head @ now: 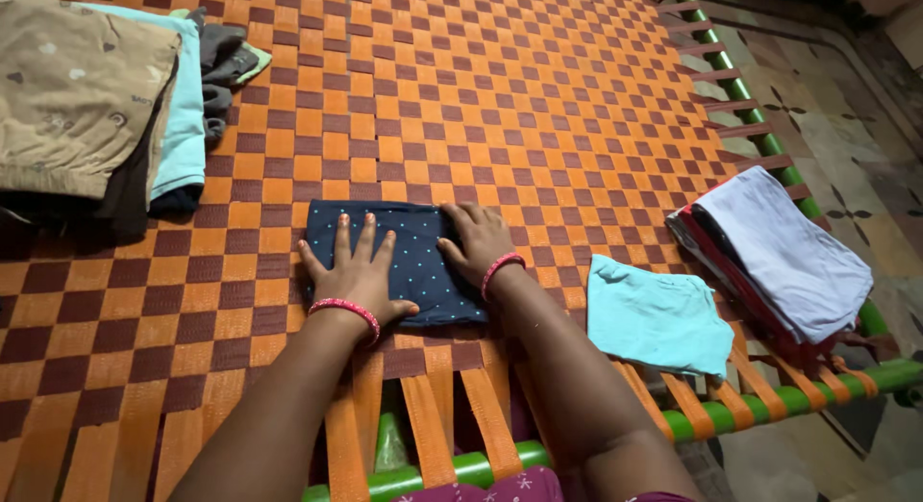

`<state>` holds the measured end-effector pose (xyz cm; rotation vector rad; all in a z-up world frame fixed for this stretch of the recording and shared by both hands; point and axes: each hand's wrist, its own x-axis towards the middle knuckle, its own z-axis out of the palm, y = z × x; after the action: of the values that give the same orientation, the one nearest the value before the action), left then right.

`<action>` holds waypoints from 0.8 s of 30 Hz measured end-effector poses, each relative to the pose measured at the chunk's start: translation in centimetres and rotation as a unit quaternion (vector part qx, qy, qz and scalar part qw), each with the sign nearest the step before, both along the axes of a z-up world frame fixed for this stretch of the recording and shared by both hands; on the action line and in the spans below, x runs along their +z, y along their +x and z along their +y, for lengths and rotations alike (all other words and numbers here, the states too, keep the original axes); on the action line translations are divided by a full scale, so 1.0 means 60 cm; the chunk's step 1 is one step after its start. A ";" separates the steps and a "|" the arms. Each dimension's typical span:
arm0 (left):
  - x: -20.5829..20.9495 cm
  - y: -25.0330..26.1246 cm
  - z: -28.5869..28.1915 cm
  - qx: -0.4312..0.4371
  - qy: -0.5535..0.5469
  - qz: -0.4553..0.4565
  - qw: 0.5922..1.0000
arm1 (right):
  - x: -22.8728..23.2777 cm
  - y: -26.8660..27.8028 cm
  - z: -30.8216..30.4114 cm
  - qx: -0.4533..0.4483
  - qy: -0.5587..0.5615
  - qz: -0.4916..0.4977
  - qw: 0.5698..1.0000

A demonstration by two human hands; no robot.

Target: The person folds several pieces of clothing on a woven cot. They smooth and fold a light blue shirt, a dark blue polka-dotted garment, a light blue top, and a beige patterned top, stacking them neatly on the cot.

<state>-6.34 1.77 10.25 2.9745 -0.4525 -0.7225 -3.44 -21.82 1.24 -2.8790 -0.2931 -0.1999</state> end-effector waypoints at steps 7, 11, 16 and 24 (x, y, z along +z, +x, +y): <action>-0.013 0.007 0.002 -0.023 -0.009 -0.064 0.998 | 0.015 0.006 -0.024 -0.089 0.056 0.011 0.994; -0.039 0.024 0.008 0.025 -0.056 -0.119 0.991 | 0.008 0.016 -0.135 -0.219 0.123 -0.169 0.953; -0.074 0.038 0.016 0.064 -0.014 -0.042 0.997 | 0.036 -0.024 -0.310 -0.352 0.000 -0.158 0.922; -0.099 0.044 0.017 0.067 -0.007 -0.039 0.997 | 0.072 -0.091 -0.355 -0.380 0.049 0.183 0.905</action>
<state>-3.70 2.78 4.31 2.9922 -0.2564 -0.5911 -8.91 -43.14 5.56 -2.6919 0.8879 0.1944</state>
